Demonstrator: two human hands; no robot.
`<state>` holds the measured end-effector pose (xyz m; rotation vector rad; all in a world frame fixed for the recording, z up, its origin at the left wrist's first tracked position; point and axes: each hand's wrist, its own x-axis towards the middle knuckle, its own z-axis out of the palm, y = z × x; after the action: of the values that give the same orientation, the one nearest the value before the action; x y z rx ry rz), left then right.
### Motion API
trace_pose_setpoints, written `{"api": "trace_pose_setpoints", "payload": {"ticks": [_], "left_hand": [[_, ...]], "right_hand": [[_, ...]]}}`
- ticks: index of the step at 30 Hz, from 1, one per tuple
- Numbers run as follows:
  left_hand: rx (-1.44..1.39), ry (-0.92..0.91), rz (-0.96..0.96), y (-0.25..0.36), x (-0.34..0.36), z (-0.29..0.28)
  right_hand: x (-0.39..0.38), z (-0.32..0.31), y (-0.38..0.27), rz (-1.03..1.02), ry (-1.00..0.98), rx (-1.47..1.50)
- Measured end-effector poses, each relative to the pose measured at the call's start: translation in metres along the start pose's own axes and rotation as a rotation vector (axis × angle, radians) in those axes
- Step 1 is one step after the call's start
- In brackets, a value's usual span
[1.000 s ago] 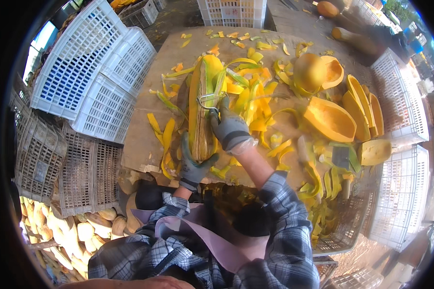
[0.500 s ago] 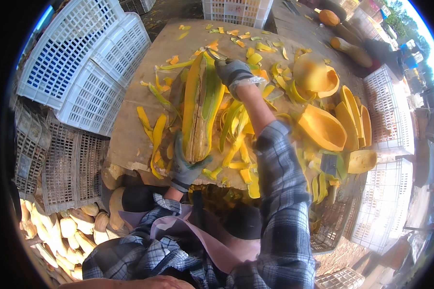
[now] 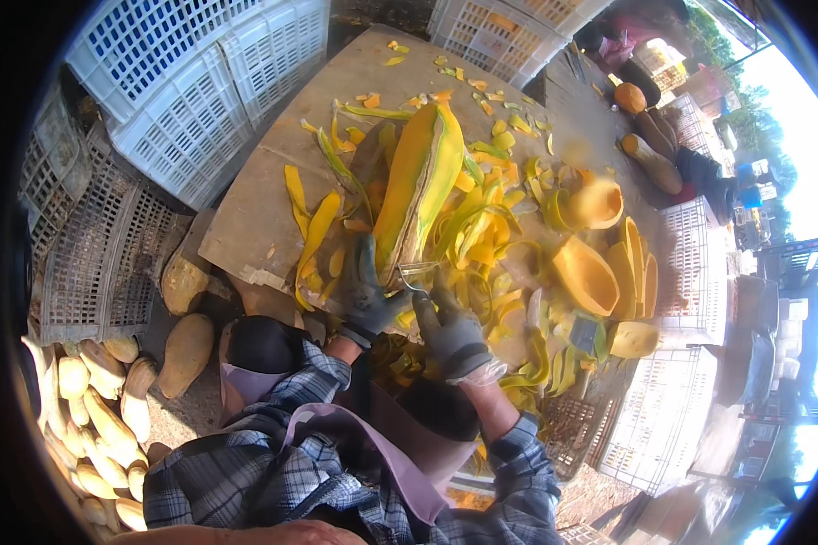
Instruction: The person peels a large yellow papaya using a peeler, then cuts it into halves and quarters with a knife. The person removes the seeds and places the cut pieces on the table.
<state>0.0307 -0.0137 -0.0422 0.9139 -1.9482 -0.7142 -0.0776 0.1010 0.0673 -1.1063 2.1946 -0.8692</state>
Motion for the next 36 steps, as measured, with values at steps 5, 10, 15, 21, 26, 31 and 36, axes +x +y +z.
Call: {"api": "trace_pose_setpoints", "payload": {"ticks": [5, 10, 15, 21, 26, 31, 36], "left_hand": [[0.038, 0.07, -0.045, 0.012, -0.01, 0.002], [-0.012, 0.061, -0.033, 0.022, -0.014, 0.015], [0.02, 0.097, -0.041, 0.007, -0.013, 0.002], [-0.001, 0.071, -0.115, 0.01, -0.013, 0.013], [-0.113, 0.091, -0.142, 0.013, -0.012, 0.015], [-0.059, 0.068, -0.107, 0.016, -0.015, 0.008], [-0.05, 0.086, -0.109, 0.013, -0.014, 0.008]], "right_hand": [[0.153, -0.046, -0.085, -0.032, 0.174, -0.387], [0.331, -0.066, -0.065, -0.085, 0.032, -0.867], [0.271, -0.033, -0.089, -0.024, -0.01, -0.696], [0.103, -0.004, -0.088, 0.141, -0.021, -0.598], [-0.025, -0.024, -0.04, 0.223, -0.256, -0.4], [0.084, -0.047, -0.091, 0.195, 0.077, -0.482], [0.262, -0.039, -0.135, 0.044, 0.008, -0.879]]}}
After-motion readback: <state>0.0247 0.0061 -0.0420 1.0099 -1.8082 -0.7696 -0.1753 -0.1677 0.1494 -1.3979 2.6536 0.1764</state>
